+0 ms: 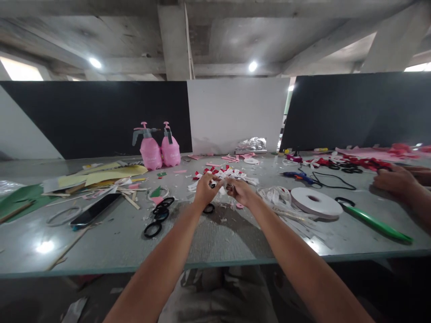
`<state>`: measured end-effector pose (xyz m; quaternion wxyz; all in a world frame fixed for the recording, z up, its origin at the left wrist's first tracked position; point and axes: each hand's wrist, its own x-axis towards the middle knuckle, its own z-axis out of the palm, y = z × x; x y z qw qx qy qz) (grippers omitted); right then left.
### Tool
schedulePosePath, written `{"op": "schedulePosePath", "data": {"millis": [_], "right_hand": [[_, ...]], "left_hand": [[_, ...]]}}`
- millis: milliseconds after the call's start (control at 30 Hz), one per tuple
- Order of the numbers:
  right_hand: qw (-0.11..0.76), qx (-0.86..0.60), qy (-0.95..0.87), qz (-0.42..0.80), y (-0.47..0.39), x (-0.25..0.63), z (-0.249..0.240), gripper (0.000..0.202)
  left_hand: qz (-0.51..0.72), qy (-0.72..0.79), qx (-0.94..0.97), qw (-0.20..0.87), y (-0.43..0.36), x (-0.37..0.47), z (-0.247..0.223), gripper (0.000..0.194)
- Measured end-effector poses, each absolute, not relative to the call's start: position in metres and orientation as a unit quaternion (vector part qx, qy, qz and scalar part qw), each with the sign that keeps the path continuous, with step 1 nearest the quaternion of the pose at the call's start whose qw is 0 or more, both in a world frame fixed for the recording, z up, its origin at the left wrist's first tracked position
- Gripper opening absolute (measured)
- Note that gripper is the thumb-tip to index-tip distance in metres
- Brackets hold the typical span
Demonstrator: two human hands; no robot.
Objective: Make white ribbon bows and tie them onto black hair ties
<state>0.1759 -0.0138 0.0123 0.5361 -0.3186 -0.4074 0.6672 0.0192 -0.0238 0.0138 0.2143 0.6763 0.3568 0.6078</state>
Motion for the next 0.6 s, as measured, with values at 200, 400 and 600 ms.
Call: {"op": "schedulePosePath", "data": {"millis": [200,400,600], "right_hand": [[0.528,-0.330,-0.418,0.661,-0.012,0.176,0.010,0.031],[0.521,-0.315,-0.419,0.673,-0.011,0.176,0.009,0.030],[0.531,-0.316,-0.399,0.678,-0.012,0.176,0.011,0.025]], "left_hand": [[0.610,0.371,0.656,0.245,-0.018,0.017,0.011,0.013],[0.547,0.432,0.696,0.173,-0.014,0.015,0.003,0.012],[0.487,0.466,0.728,0.124,-0.013,0.016,-0.001,0.027]]}}
